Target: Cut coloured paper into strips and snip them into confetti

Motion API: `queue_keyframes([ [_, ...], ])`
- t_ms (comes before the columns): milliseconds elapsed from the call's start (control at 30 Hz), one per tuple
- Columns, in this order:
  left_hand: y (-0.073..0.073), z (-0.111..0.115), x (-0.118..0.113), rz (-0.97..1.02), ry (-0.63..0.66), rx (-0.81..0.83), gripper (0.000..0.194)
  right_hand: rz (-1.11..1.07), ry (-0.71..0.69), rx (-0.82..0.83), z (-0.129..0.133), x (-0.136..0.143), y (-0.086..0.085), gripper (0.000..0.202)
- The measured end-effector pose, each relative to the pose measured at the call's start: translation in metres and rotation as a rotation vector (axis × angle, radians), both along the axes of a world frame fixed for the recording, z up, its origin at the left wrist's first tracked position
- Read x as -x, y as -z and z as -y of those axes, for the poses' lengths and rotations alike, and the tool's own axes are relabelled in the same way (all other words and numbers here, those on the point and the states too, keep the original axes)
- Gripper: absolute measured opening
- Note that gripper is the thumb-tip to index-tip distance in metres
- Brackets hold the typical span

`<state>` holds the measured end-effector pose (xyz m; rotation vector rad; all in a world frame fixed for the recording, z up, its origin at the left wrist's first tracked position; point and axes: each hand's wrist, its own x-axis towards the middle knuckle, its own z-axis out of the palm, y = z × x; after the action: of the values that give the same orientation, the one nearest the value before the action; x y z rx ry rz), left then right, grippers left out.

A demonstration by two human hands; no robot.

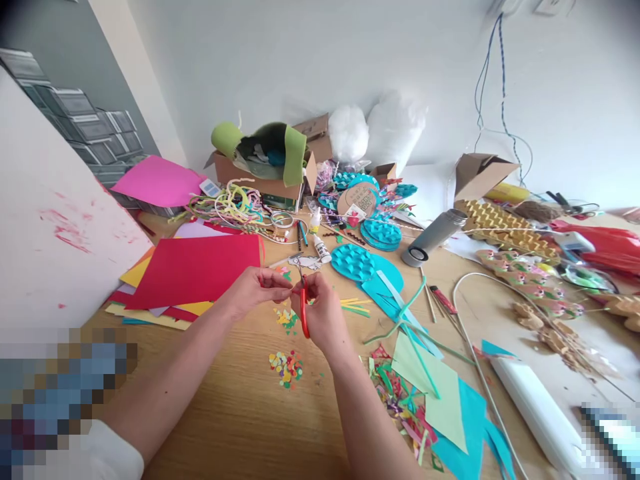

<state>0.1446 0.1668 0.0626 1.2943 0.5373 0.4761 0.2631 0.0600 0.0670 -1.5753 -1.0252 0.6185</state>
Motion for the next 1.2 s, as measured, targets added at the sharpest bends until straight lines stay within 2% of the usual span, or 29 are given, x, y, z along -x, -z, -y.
queue_keyframes([
  [200, -0.002, 0.002, 0.001, -0.058, 0.09, -0.044, 0.025, -0.118, 0.006, 0.012, 0.002, -0.004, -0.003, 0.026],
  [367, 0.003, 0.003, 0.003, -0.068, 0.03, 0.107, 0.027, -0.288, 0.05, 0.056, 0.019, -0.001, 0.005, 0.034],
  [533, 0.011, 0.0, 0.001, -0.037, 0.035, 0.256, 0.025, -0.396, -0.156, 0.185, 0.043, -0.001, 0.028, 0.043],
  [633, 0.011, -0.003, 0.002, -0.002, 0.067, 0.353, 0.022, -0.413, -0.249, 0.233, 0.049, -0.003, 0.036, 0.044],
  [700, 0.006, -0.006, 0.006, 0.094, 0.042, 0.461, 0.017, -0.412, -0.277, 0.197, 0.049, -0.003, 0.038, 0.042],
  [767, 0.0, -0.008, 0.01, 0.281, -0.049, 0.576, 0.011, -0.412, -0.268, 0.143, 0.048, -0.003, 0.041, 0.039],
  [867, -0.006, -0.007, 0.013, 0.481, -0.14, 0.662, 0.005, -0.394, -0.17, 0.105, 0.046, -0.002, 0.046, 0.036],
  [1000, 0.001, 0.003, 0.002, 0.308, -0.052, 0.636, 0.012, -0.381, -0.069, 0.056, 0.045, 0.001, 0.048, 0.037],
  [1100, 0.01, 0.009, -0.006, 0.125, -0.006, 0.538, 0.016, -0.394, -0.114, 0.047, 0.046, 0.002, 0.045, 0.038],
  [1200, 0.015, 0.009, -0.007, 0.044, 0.014, 0.457, 0.018, -0.4, -0.19, 0.076, 0.047, 0.003, 0.041, 0.041],
])
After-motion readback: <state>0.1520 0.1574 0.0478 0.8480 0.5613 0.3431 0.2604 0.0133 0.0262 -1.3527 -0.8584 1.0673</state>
